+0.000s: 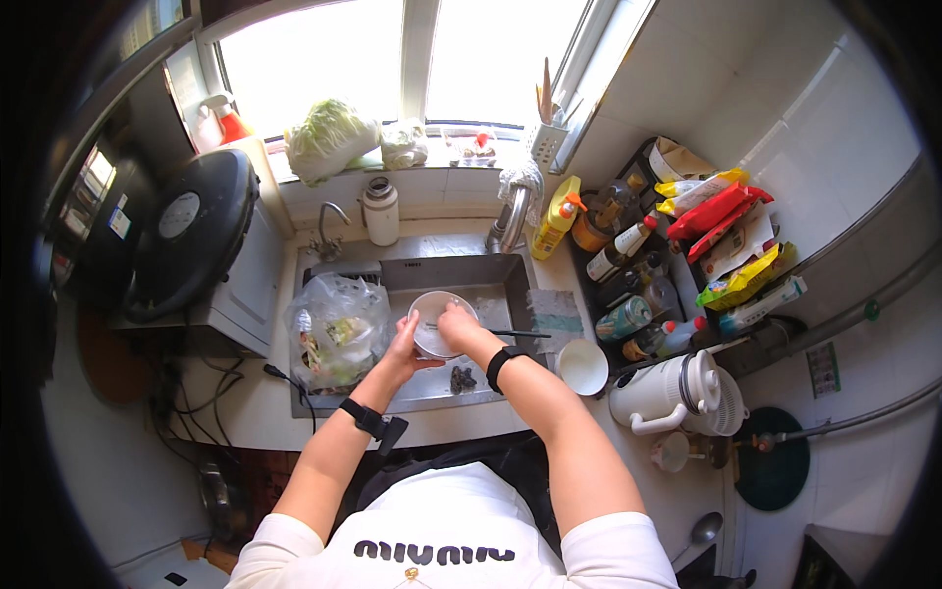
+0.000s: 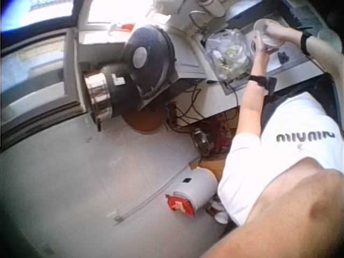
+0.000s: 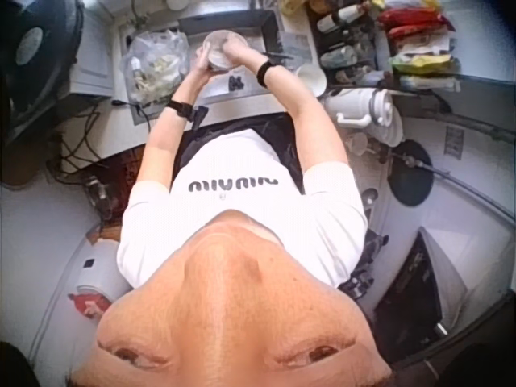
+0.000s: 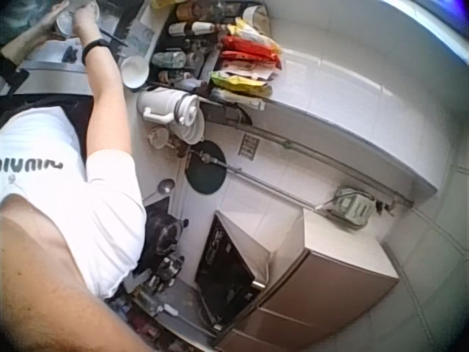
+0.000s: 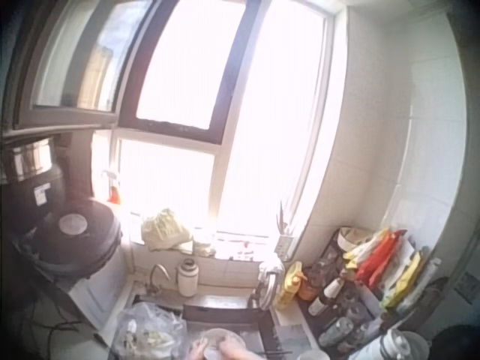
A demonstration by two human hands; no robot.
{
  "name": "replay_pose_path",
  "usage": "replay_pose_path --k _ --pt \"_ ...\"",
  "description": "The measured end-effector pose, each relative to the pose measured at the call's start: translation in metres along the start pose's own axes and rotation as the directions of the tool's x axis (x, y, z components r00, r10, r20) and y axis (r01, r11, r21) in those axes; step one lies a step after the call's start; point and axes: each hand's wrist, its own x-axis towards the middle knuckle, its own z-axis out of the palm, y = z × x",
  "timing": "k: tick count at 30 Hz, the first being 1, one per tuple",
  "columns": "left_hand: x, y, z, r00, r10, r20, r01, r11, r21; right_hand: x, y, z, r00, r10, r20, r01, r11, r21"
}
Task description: The person washes several bowls and chopsticks in the kitchen sink using a sponge and running water, then rinses them and places them on a drying rack. The person also wipes the countertop and stovetop with a cloth.
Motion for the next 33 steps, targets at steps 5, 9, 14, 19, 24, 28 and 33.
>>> replay_pose_path --k 5,9,14,19,24,28,33 --pt "0.004 0.000 -0.007 1.000 -0.025 -0.016 0.025 1.000 -0.013 -0.008 -0.021 -0.005 0.976 -0.112 0.187 0.038 0.933 0.357" --pt "0.013 0.007 -0.030 0.999 -0.005 0.051 0.003 0.999 0.043 -0.044 -0.026 -0.018 0.962 -0.228 0.152 0.158 0.915 0.373" --pt "0.032 0.009 -0.043 0.996 -0.030 0.080 0.024 0.997 0.073 -0.070 -0.028 -0.040 0.951 -0.299 -0.078 0.274 0.934 -0.229" --pt "0.044 -0.010 -0.020 0.992 0.129 0.003 -0.127 0.981 -0.147 -0.057 -0.048 -0.035 0.987 -0.014 -0.161 0.060 0.957 0.285" --pt "0.049 -0.011 -0.022 0.976 0.005 -0.215 -0.012 0.999 -0.034 -0.064 -0.038 -0.032 0.918 -0.335 -0.210 0.300 0.936 -0.184" --pt "0.053 -0.016 -0.021 0.992 0.091 -0.089 -0.106 0.978 -0.178 -0.060 -0.046 -0.027 0.960 0.060 -0.274 0.074 0.889 0.453" --pt "0.049 -0.017 -0.030 0.986 0.060 -0.156 -0.061 0.998 -0.001 -0.064 -0.045 -0.026 0.923 -0.309 -0.230 0.270 0.945 -0.185"
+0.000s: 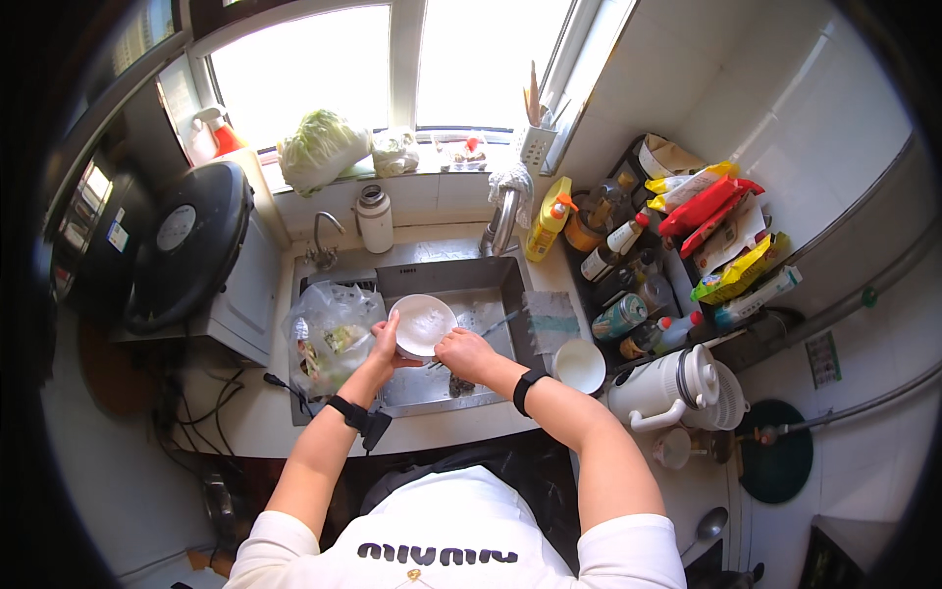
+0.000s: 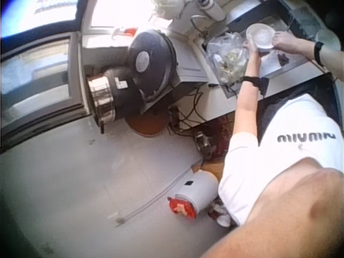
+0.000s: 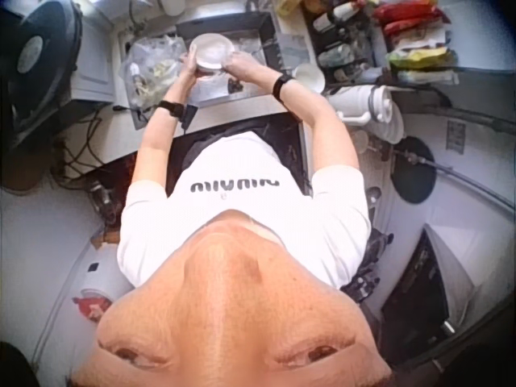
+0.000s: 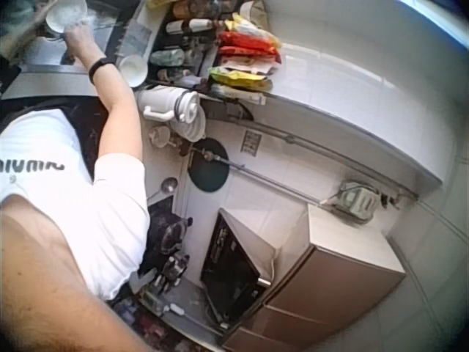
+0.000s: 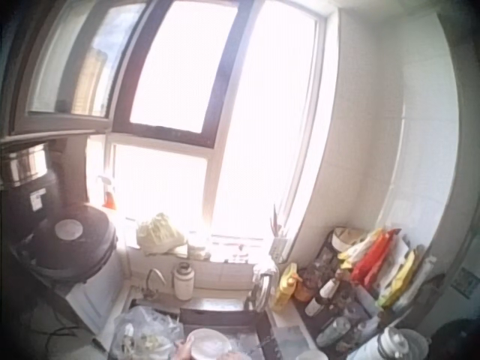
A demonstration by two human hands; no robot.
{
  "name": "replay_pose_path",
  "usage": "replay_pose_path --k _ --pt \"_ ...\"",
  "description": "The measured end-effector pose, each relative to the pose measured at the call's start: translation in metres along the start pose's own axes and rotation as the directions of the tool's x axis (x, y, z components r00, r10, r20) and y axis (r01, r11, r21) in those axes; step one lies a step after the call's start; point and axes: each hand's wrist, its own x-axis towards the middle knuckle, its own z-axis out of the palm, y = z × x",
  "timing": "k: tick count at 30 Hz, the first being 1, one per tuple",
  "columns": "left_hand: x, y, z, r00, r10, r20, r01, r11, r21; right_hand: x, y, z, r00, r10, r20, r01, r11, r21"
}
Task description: The person washes several bowls and chopsticks in the kitchen sink using a sponge and running water, then rinses them and places them on a drying rack. The person also wipes the countertop and stovetop with a cloth.
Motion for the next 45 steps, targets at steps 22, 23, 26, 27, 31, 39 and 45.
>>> replay_pose_path --k 22,23,26,27,31,39,45 --pt "-0.034 0.022 0.021 0.994 0.046 0.101 -0.049 0.998 0.027 0.032 0.015 0.026 0.946 0.267 0.186 -0.247 0.218 0.944" --pt "-0.036 0.026 0.021 0.996 0.037 0.083 -0.040 0.999 0.036 0.034 0.018 0.023 0.914 0.313 0.259 -0.333 0.212 0.919" --pt "-0.038 0.033 0.020 0.998 0.030 0.051 -0.032 0.999 0.037 0.028 0.025 0.015 0.939 0.186 0.289 -0.340 0.373 0.864" --pt "-0.038 0.033 0.020 0.999 0.035 0.026 -0.036 0.998 0.043 0.027 0.026 0.014 0.939 0.193 0.284 -0.341 0.432 0.835" --pt "-0.035 0.029 0.019 0.997 0.014 0.080 -0.017 0.999 0.040 0.025 0.024 0.016 0.954 0.167 0.248 -0.299 0.540 0.787" --pt "-0.034 0.029 0.018 1.000 0.000 0.005 -0.001 0.999 0.037 0.033 0.029 0.017 0.915 0.148 0.376 -0.400 0.468 0.788" --pt "-0.039 0.025 0.014 0.995 0.007 0.097 -0.015 0.996 0.090 0.015 0.036 -0.003 0.870 0.160 0.467 -0.339 0.881 0.329"
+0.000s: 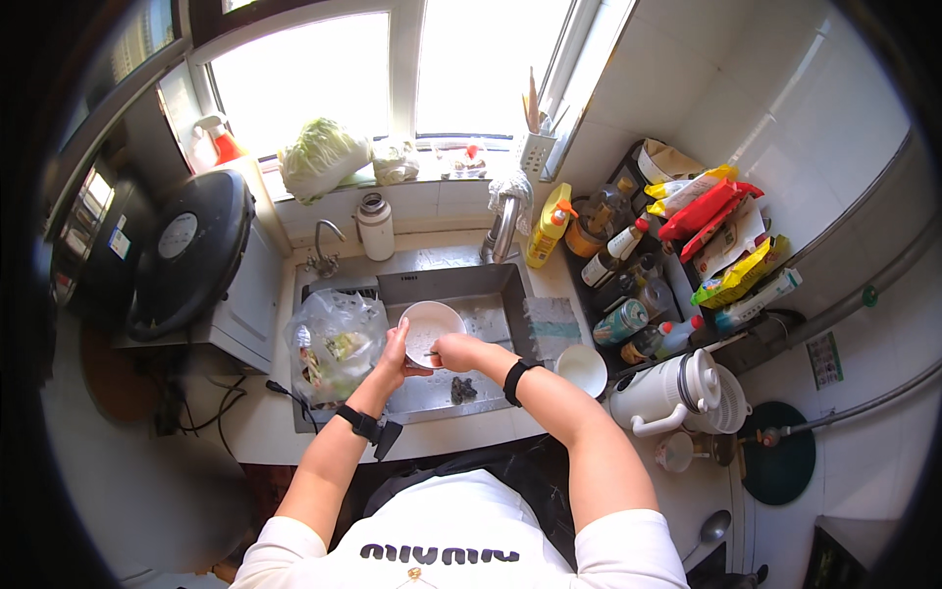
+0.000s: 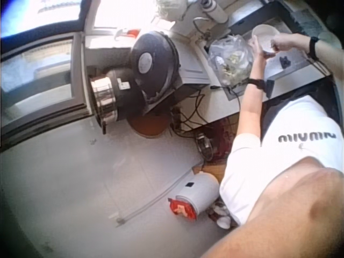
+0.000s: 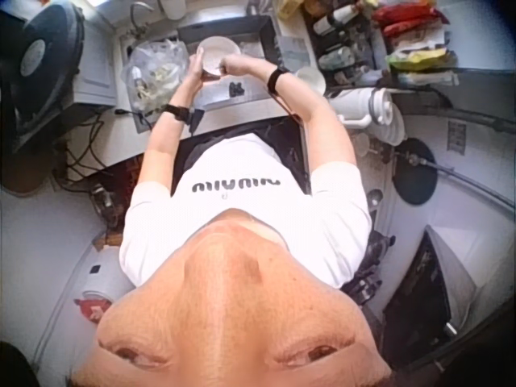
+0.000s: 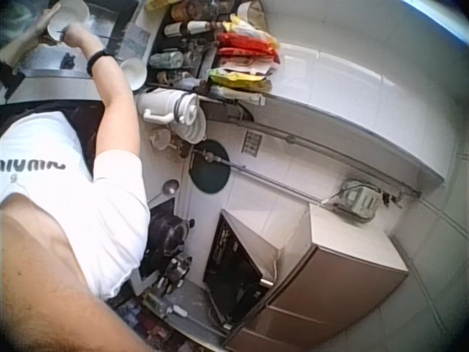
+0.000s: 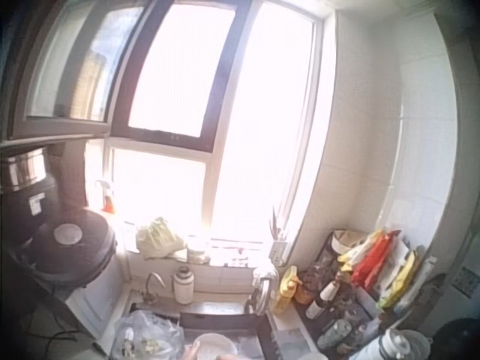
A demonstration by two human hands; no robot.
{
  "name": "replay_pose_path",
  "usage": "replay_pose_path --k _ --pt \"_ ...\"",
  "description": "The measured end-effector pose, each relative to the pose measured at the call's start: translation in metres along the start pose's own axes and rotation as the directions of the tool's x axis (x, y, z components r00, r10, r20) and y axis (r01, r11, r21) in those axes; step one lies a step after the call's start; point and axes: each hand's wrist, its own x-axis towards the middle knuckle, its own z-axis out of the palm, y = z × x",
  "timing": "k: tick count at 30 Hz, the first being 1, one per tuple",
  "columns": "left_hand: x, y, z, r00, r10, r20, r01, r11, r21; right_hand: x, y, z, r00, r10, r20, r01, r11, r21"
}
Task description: The person washes several bowls and chopsticks in the kitchen sink using a sponge and running water, then rinses them and places them on a drying rack. The person also wipes the countertop and stovetop with a cloth.
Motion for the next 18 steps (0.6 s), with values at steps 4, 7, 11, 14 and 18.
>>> replay_pose_path --k 4,7,11,14,18 --pt "-0.001 -0.003 0.003 0.999 -0.025 0.038 0.023 0.999 0.037 -0.004 0.001 -0.004 0.996 -0.091 -0.021 0.062 0.819 -0.571" --pt "0.003 -0.003 0.004 0.999 -0.045 0.027 0.043 0.996 0.072 0.002 -0.002 -0.001 0.996 0.036 0.083 0.005 0.894 -0.447" --pt "0.007 -0.012 0.007 0.997 -0.071 -0.003 0.071 0.994 0.078 0.015 -0.008 0.005 0.998 0.040 0.055 -0.034 0.994 -0.106" --pt "0.008 -0.019 0.009 0.998 -0.052 -0.029 0.052 0.999 0.006 0.020 -0.012 0.005 0.998 0.060 0.009 -0.060 0.995 0.078" --pt "0.007 -0.022 0.009 0.999 -0.030 -0.027 0.029 0.999 -0.025 0.014 -0.016 0.005 0.997 0.059 0.051 -0.057 0.997 -0.047"
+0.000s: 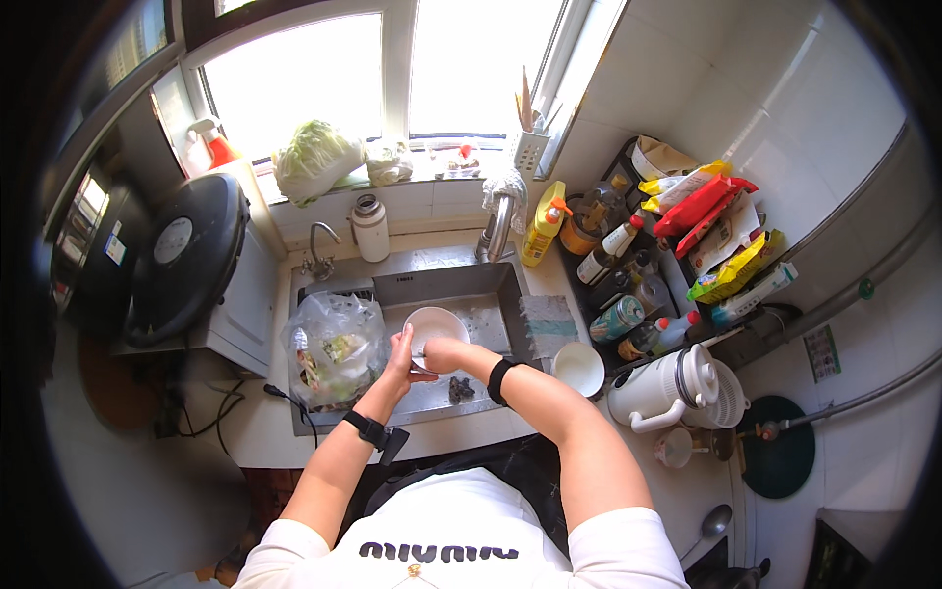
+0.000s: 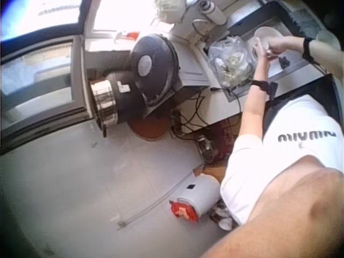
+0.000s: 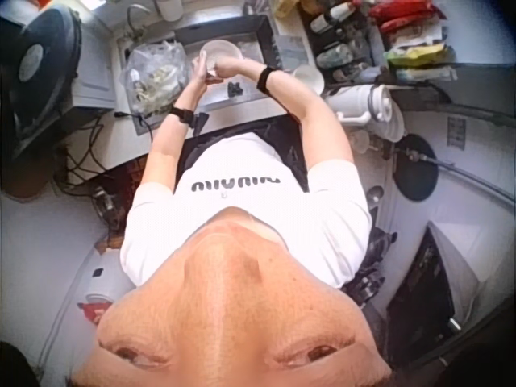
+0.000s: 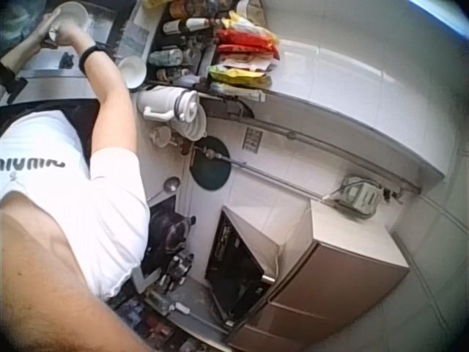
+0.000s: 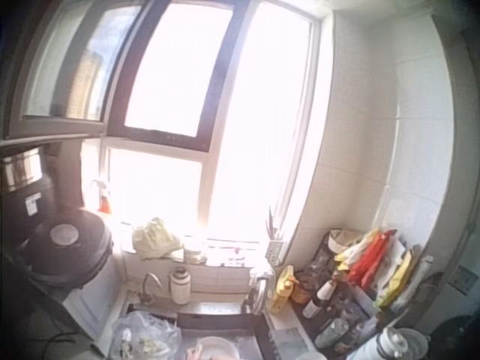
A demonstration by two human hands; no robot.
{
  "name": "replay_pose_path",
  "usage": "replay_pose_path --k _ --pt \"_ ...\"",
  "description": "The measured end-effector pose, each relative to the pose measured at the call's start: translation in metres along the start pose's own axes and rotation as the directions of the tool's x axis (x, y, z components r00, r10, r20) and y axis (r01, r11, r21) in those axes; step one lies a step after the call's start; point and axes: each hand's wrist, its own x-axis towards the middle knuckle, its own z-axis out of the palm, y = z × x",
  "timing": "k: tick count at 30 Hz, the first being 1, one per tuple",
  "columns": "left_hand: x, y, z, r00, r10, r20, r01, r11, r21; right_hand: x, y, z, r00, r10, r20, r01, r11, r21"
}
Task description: The person washes several bowls and chopsticks in the kitchen sink using a sponge and running water, then rinses them and places them on a drying rack. The person also wipes the countertop and stovetop with a cloth.
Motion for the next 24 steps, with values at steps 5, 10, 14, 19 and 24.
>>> replay_pose_path --k 5,10,14,19,24 --pt "-0.003 0.000 0.000 1.000 0.004 0.016 -0.005 0.999 0.046 -0.008 0.000 0.006 1.000 0.016 0.022 -0.005 0.906 -0.424" --pt "-0.004 -0.006 0.003 0.997 -0.024 -0.072 0.027 0.999 0.042 0.004 -0.005 0.005 0.995 0.093 0.029 -0.089 0.989 -0.115" --pt "-0.005 -0.010 0.002 0.999 -0.011 -0.039 0.010 1.000 -0.009 0.000 -0.005 0.001 0.996 0.064 0.062 -0.052 0.983 -0.177" --pt "-0.004 -0.015 0.003 1.000 -0.026 -0.008 0.026 1.000 0.011 -0.017 -0.001 0.002 0.998 -0.056 0.038 0.067 0.869 -0.490" --pt "-0.002 -0.017 0.006 0.998 -0.033 -0.046 0.032 0.999 -0.014 -0.007 -0.002 0.006 0.999 0.038 0.032 -0.027 0.956 -0.292"
